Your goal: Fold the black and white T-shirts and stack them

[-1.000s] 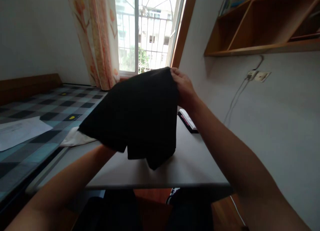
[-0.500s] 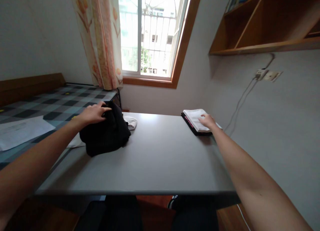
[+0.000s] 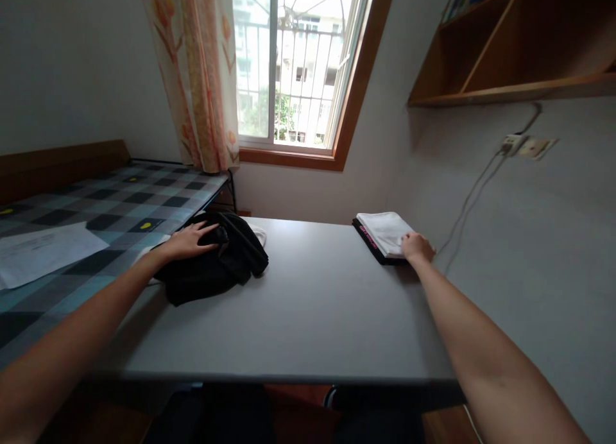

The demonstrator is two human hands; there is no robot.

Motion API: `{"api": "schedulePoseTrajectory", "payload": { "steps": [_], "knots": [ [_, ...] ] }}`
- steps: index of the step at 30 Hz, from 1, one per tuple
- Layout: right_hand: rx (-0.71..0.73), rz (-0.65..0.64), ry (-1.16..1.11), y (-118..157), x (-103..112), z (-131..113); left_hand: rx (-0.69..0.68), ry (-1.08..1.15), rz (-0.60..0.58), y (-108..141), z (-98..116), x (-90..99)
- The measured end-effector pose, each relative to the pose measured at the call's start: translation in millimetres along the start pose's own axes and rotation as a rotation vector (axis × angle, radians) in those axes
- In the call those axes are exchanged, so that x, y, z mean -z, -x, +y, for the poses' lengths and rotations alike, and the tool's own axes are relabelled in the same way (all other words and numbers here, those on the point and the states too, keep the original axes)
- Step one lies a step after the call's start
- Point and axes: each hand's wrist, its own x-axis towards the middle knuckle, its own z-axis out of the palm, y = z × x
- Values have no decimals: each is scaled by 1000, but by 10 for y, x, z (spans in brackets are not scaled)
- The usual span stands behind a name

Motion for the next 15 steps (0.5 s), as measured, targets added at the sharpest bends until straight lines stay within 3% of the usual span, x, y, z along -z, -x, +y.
{"api": "schedulePoseTrajectory", "payload": {
  "steps": [4,8,12,15],
  "knots": [
    [74,-41,-11,-124,139,91,-108,130,-7,-25,-154,71],
    [134,-147,90,-1,19,173,-94,100,4,29,-126,61],
    [147,-39,109,180,-105,172,-98,93,2,98,-62,81],
    [119,3,83,213,-45,138,-120,149,15,131,-59,147]
  ]
}}
